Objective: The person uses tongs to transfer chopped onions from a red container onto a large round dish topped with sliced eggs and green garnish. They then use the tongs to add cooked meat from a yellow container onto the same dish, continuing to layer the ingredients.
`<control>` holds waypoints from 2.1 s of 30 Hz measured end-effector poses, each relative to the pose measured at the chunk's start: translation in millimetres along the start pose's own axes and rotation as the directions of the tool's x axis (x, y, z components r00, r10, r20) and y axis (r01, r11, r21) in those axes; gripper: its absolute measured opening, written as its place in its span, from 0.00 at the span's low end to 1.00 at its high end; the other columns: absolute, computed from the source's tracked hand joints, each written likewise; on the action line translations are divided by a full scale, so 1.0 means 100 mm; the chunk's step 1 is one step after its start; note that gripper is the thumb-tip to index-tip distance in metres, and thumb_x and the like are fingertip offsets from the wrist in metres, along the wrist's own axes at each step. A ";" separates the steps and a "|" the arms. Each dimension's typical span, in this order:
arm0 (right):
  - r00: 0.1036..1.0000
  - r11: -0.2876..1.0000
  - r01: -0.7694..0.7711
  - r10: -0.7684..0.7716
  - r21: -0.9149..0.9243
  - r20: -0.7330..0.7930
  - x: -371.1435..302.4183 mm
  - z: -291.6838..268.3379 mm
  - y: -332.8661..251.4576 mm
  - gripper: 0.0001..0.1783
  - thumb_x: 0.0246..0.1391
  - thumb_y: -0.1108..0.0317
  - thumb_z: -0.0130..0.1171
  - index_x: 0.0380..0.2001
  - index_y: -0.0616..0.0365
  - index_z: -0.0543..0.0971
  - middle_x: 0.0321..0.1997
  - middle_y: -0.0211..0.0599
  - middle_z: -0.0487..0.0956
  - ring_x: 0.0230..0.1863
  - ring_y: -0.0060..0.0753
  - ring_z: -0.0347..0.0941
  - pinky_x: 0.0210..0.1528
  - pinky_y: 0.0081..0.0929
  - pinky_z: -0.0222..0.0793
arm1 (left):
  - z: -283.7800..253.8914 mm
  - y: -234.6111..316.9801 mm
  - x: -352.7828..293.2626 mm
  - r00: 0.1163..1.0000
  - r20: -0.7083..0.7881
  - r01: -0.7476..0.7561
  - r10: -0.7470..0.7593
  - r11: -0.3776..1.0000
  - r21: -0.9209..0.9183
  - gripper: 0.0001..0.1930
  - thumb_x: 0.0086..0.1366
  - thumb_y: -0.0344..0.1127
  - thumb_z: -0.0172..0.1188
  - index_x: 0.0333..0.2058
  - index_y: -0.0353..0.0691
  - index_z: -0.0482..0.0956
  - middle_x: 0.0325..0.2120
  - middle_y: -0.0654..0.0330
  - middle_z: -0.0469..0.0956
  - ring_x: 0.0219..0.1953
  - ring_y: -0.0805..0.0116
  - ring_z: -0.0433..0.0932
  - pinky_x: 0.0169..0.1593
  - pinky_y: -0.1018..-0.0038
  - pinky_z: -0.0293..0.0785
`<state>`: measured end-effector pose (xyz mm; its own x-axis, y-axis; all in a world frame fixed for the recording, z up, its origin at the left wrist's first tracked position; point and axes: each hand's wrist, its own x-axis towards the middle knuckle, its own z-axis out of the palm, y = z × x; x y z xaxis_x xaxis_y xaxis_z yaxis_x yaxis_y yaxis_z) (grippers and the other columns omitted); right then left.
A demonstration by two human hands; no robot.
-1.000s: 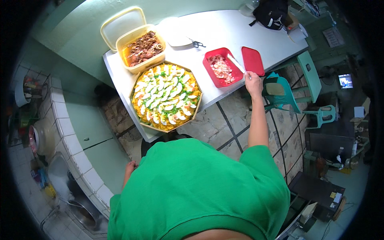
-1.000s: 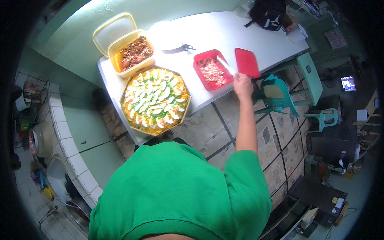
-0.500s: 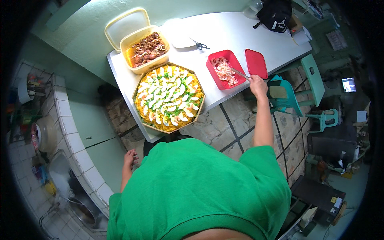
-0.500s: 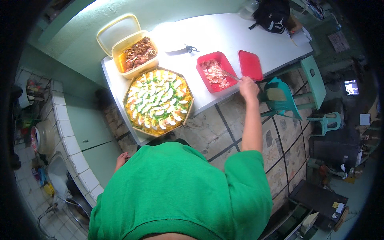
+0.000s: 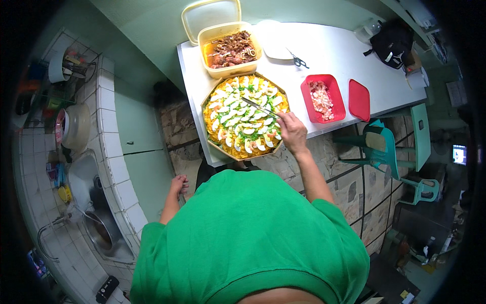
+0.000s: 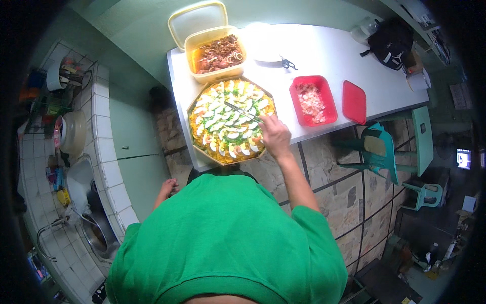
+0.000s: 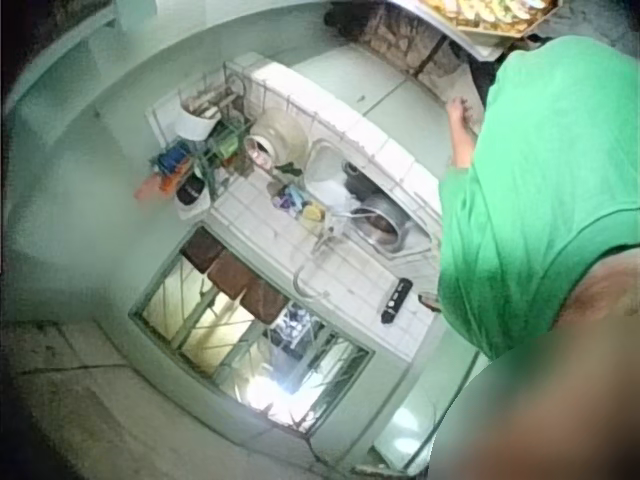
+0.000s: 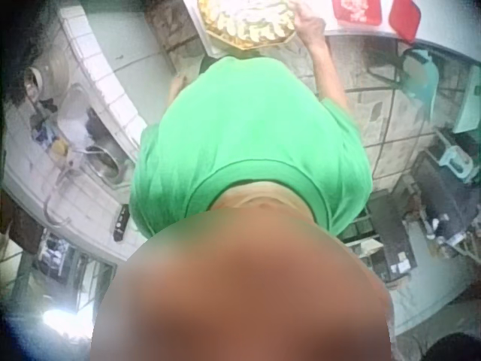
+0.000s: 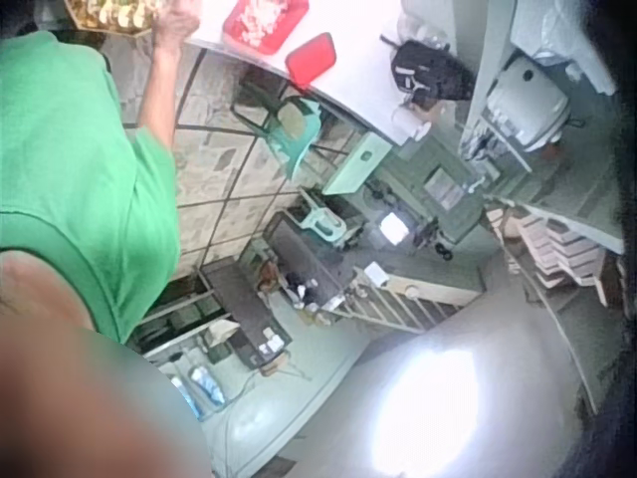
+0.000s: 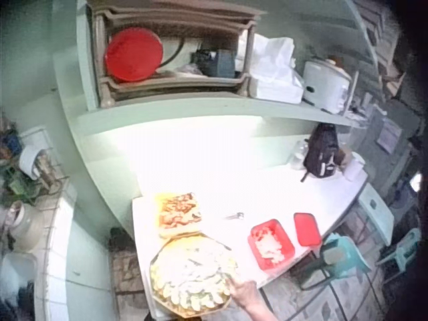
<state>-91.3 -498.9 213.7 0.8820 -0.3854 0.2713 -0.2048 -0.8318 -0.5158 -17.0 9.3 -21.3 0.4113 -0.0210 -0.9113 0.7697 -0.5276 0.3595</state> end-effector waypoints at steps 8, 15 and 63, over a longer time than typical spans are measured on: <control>0.997 0.997 0.046 -0.041 -0.068 0.069 -0.01 0.20 -0.14 0.12 0.54 0.68 0.60 0.42 0.55 0.79 0.35 0.37 0.78 0.36 0.43 0.77 0.38 0.37 0.71 | -0.04 0.13 -0.21 0.999 -0.040 0.017 -0.019 0.999 -0.028 0.14 0.69 0.47 0.53 0.50 0.53 0.75 0.37 0.70 0.77 0.33 0.72 0.77 0.33 0.69 0.71; 0.979 0.972 -0.161 0.180 0.174 -0.098 -0.06 -0.33 0.27 0.13 0.60 0.65 0.56 0.45 0.60 0.79 0.42 0.46 0.79 0.43 0.48 0.77 0.46 0.38 0.71 | -0.09 -0.16 -0.10 0.999 0.039 -0.015 0.013 0.999 0.043 0.14 0.69 0.47 0.53 0.50 0.53 0.74 0.35 0.69 0.76 0.31 0.71 0.75 0.32 0.68 0.71; 0.962 0.889 -0.269 0.234 0.371 0.137 -0.16 -0.35 0.25 0.14 0.62 0.61 0.55 0.44 0.57 0.81 0.32 0.42 0.82 0.32 0.31 0.78 0.37 0.30 0.71 | -0.16 -0.26 0.00 0.999 0.040 -0.016 0.010 0.987 0.159 0.16 0.68 0.48 0.54 0.51 0.53 0.74 0.36 0.67 0.76 0.33 0.69 0.77 0.31 0.67 0.71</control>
<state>-125.6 -527.6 224.2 0.8590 -0.5111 0.0287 -0.2621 -0.4874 -0.8329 -29.6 36.5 -27.9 0.3991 -0.0600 -0.9149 0.6757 -0.6553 0.3377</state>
